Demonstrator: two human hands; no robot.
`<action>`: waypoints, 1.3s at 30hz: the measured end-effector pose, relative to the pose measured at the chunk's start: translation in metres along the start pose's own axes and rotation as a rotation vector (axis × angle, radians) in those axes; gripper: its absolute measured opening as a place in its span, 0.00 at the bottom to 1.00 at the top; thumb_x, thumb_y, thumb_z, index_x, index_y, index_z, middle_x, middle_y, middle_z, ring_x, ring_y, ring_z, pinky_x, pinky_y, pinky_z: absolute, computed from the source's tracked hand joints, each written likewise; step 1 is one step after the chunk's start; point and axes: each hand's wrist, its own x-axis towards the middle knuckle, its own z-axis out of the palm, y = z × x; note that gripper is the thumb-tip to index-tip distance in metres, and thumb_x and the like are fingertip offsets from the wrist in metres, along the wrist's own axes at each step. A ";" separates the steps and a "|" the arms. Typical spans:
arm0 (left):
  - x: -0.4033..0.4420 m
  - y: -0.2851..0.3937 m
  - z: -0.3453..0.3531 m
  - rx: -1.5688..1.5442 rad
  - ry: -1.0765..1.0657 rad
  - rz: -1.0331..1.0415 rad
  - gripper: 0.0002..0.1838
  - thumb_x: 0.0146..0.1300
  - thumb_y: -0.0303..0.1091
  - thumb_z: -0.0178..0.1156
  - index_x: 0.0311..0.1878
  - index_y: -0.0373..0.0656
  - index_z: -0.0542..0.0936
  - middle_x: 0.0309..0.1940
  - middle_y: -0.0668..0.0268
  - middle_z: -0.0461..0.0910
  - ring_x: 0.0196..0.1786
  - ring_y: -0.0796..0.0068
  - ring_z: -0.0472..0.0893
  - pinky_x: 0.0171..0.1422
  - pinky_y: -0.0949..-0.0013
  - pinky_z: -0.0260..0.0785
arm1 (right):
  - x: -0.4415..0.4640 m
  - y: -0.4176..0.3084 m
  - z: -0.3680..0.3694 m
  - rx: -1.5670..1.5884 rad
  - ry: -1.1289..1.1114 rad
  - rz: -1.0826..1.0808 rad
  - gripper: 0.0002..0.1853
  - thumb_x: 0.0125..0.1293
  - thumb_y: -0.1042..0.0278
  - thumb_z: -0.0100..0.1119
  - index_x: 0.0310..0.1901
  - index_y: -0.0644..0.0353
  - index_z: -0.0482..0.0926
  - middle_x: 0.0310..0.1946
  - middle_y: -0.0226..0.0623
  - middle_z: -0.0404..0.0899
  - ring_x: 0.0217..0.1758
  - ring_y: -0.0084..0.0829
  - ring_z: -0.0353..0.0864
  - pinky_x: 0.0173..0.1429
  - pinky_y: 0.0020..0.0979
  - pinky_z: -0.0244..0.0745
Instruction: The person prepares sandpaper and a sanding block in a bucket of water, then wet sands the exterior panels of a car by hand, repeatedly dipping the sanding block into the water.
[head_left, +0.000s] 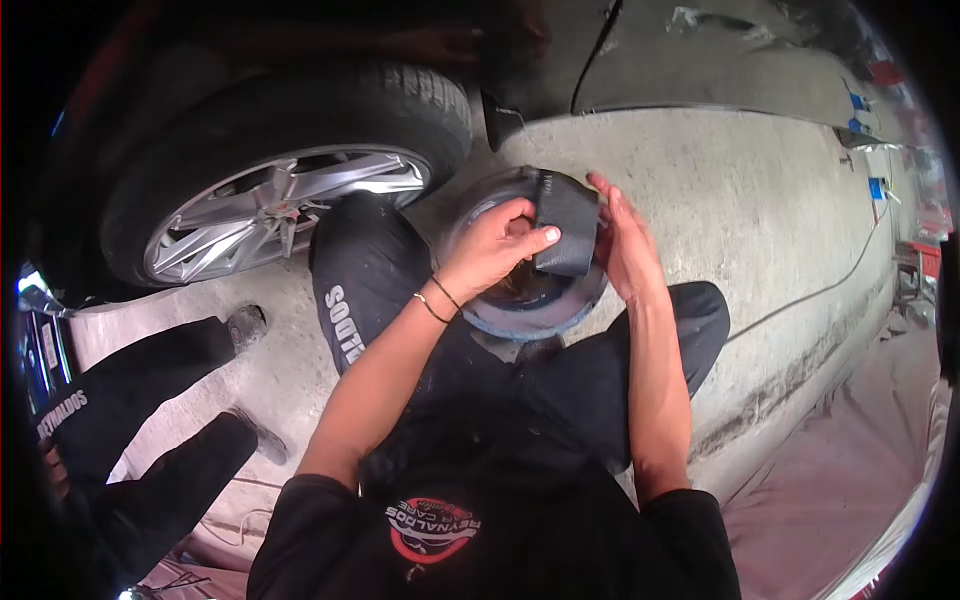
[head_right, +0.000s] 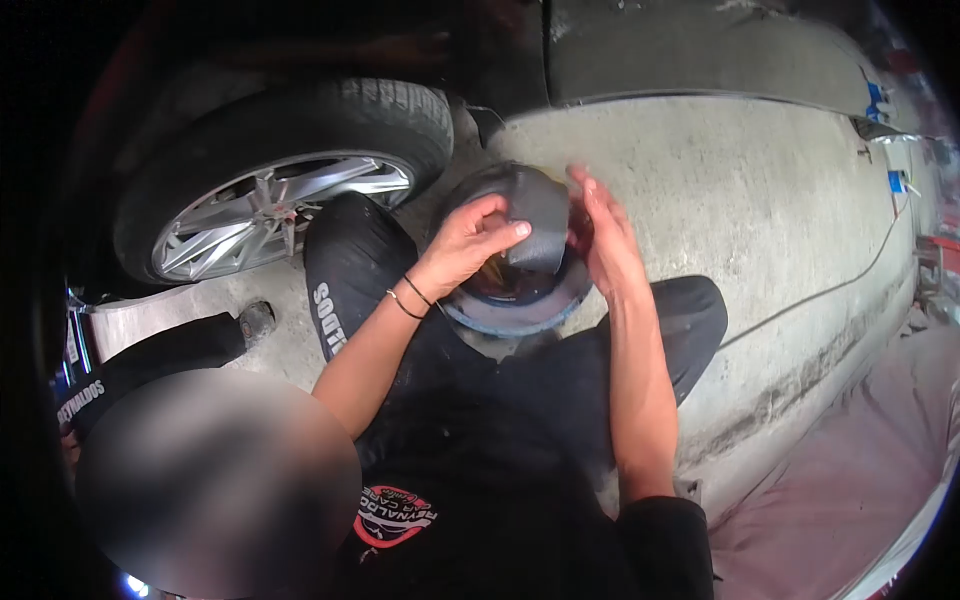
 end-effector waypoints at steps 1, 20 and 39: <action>0.003 -0.002 -0.001 -0.030 0.093 0.013 0.15 0.74 0.40 0.72 0.55 0.43 0.82 0.36 0.78 0.82 0.38 0.90 0.78 0.45 0.79 0.71 | -0.001 0.003 -0.001 0.054 -0.027 0.065 0.32 0.83 0.52 0.60 0.79 0.62 0.67 0.68 0.46 0.81 0.67 0.33 0.81 0.70 0.36 0.78; -0.001 0.012 -0.015 -0.263 0.210 -0.013 0.17 0.75 0.35 0.71 0.60 0.38 0.83 0.46 0.72 0.85 0.47 0.85 0.82 0.51 0.76 0.76 | -0.009 0.003 0.008 -0.435 0.068 -0.001 0.22 0.69 0.65 0.78 0.60 0.63 0.83 0.45 0.27 0.87 0.43 0.20 0.84 0.52 0.24 0.79; -0.002 0.011 -0.014 -0.093 0.333 0.221 0.10 0.73 0.34 0.73 0.52 0.41 0.87 0.33 0.80 0.79 0.35 0.91 0.72 0.40 0.80 0.64 | 0.000 0.014 -0.008 -0.286 0.099 -0.233 0.17 0.67 0.77 0.77 0.55 0.62 0.82 0.41 0.28 0.88 0.44 0.19 0.84 0.54 0.25 0.80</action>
